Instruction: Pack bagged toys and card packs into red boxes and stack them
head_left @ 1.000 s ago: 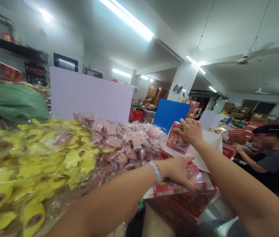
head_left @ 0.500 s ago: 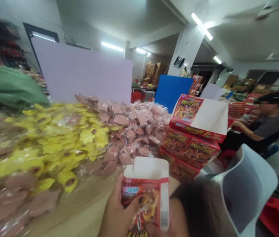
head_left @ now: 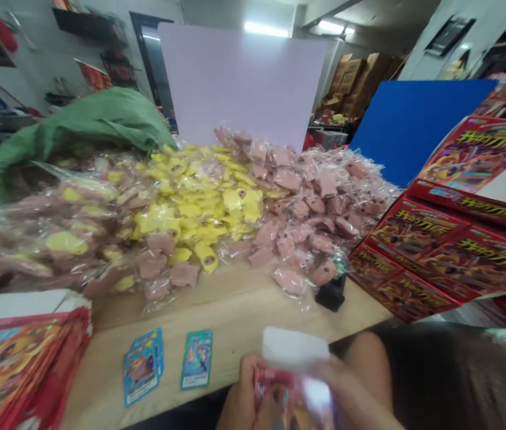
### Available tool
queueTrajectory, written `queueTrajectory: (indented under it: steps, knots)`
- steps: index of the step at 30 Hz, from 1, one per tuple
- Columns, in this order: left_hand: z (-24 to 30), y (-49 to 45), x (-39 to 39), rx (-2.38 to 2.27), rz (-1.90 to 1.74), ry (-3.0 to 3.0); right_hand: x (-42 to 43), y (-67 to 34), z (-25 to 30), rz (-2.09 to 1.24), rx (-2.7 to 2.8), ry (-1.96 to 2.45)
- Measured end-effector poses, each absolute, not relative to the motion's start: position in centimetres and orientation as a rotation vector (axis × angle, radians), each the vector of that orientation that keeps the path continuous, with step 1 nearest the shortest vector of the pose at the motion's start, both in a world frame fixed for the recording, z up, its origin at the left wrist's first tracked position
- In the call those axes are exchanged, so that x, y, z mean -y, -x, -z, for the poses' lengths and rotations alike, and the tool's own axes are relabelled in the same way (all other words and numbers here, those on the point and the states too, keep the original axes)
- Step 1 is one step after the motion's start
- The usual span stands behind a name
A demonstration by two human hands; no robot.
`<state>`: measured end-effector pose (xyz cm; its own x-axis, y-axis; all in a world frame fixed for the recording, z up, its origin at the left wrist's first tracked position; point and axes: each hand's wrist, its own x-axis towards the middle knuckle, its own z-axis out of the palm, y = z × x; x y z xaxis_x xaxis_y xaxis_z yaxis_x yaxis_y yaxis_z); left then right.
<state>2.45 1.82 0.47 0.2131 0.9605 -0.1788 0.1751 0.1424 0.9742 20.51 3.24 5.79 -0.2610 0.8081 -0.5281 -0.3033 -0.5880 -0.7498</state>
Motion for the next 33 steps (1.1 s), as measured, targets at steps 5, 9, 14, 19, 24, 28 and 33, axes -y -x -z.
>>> queueTrajectory:
  steps: [5,9,14,19,24,28,33]
  knots:
    - [0.0,-3.6,-2.2,-1.140,-0.949,-1.038,-5.4,-21.4,-8.6,-1.957,1.543,1.156]
    - [-2.4,-3.0,-1.6,-1.162,-0.885,-1.186,-5.5,-20.7,-10.9,-1.814,1.559,1.256]
    - [-3.7,-2.4,-0.8,-1.245,-0.795,-1.379,-4.8,-20.7,-9.5,-1.581,1.659,1.351]
    - [-3.6,-2.6,0.0,-1.192,-0.743,-1.543,-4.2,-21.0,-8.9,-1.979,1.612,1.282]
    - [-3.6,-2.6,0.4,-1.111,-0.794,-1.580,-4.0,-19.9,-10.7,-2.009,1.428,1.329]
    - [-3.0,-2.4,0.8,-1.094,-0.788,-1.549,-4.0,-19.2,-12.4,-1.892,1.758,1.355]
    - [-3.7,-1.3,0.3,-0.974,-0.780,-1.432,-1.1,-18.3,-11.7,-1.491,2.183,1.212]
